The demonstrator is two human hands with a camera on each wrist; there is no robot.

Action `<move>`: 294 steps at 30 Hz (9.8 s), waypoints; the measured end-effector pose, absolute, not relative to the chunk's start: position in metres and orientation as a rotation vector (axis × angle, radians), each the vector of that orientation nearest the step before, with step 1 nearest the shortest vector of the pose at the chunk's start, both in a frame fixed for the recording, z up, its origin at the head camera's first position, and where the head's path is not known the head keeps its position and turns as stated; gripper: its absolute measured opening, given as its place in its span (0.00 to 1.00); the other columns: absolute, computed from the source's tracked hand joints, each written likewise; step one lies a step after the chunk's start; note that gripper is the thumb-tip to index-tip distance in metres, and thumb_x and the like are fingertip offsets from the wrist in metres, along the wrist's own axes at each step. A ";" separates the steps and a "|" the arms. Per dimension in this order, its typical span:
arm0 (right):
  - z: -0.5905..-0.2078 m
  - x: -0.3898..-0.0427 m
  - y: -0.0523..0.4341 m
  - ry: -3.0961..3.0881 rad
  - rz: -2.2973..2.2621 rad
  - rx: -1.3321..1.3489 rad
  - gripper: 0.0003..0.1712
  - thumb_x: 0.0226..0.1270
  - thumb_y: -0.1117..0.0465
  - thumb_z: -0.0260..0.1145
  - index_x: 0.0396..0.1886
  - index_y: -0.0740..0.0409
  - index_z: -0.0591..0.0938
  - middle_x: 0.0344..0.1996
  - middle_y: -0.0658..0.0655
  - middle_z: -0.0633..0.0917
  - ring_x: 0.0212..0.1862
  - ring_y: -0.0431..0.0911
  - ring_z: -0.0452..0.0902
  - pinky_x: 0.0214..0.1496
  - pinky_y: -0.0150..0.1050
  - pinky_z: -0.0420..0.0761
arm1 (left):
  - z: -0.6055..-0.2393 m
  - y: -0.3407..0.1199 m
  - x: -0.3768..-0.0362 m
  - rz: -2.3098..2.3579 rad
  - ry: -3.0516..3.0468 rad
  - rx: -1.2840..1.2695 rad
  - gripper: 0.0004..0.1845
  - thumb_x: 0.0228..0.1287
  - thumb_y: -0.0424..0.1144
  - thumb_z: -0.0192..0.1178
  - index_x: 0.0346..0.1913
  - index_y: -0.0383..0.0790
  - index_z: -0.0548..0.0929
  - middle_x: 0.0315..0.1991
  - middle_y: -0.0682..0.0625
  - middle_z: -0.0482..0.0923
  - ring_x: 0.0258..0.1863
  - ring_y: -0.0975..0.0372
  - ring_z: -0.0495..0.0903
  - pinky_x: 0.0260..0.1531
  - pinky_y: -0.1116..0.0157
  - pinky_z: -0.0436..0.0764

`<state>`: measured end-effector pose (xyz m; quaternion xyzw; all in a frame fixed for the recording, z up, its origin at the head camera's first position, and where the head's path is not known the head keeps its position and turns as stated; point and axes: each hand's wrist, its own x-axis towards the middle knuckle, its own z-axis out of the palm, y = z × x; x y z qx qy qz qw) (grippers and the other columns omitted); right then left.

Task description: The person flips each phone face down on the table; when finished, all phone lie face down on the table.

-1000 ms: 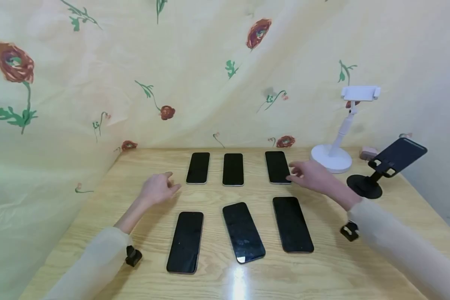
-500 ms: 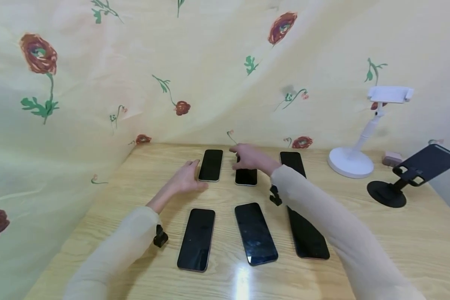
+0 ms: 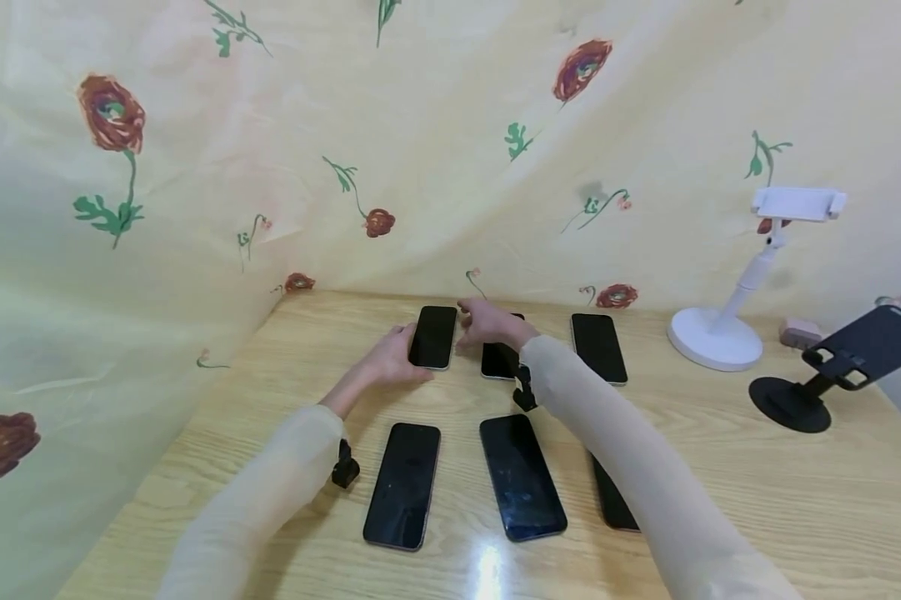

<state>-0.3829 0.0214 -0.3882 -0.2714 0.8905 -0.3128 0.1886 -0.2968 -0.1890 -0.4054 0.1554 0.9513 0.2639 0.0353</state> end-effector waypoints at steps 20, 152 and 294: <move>-0.401 -0.384 0.014 2.618 -0.695 -0.845 0.58 0.54 0.57 0.81 0.77 0.68 0.57 0.73 0.65 0.65 0.73 0.57 0.57 0.73 0.47 0.59 | -0.412 -0.186 -0.304 0.863 2.880 0.393 0.47 0.60 0.45 0.72 0.73 0.22 0.60 0.71 0.31 0.61 0.69 0.42 0.63 0.67 0.52 0.64; -0.416 -0.342 -0.023 2.587 -0.922 -1.117 0.52 0.67 0.51 0.71 0.78 0.67 0.53 0.70 0.69 0.67 0.69 0.54 0.67 0.68 0.43 0.67 | -0.395 -0.229 -0.281 1.709 2.113 0.340 0.41 0.76 0.26 0.47 0.81 0.45 0.38 0.67 0.23 0.60 0.55 0.39 0.77 0.51 0.47 0.79; -0.392 -0.366 0.142 2.568 -0.501 -0.722 0.65 0.57 0.49 0.79 0.79 0.71 0.47 0.77 0.69 0.52 0.76 0.62 0.47 0.74 0.55 0.53 | -0.403 -0.070 -0.302 0.588 2.811 0.599 0.54 0.59 0.57 0.69 0.79 0.38 0.53 0.74 0.31 0.53 0.70 0.38 0.58 0.64 0.49 0.67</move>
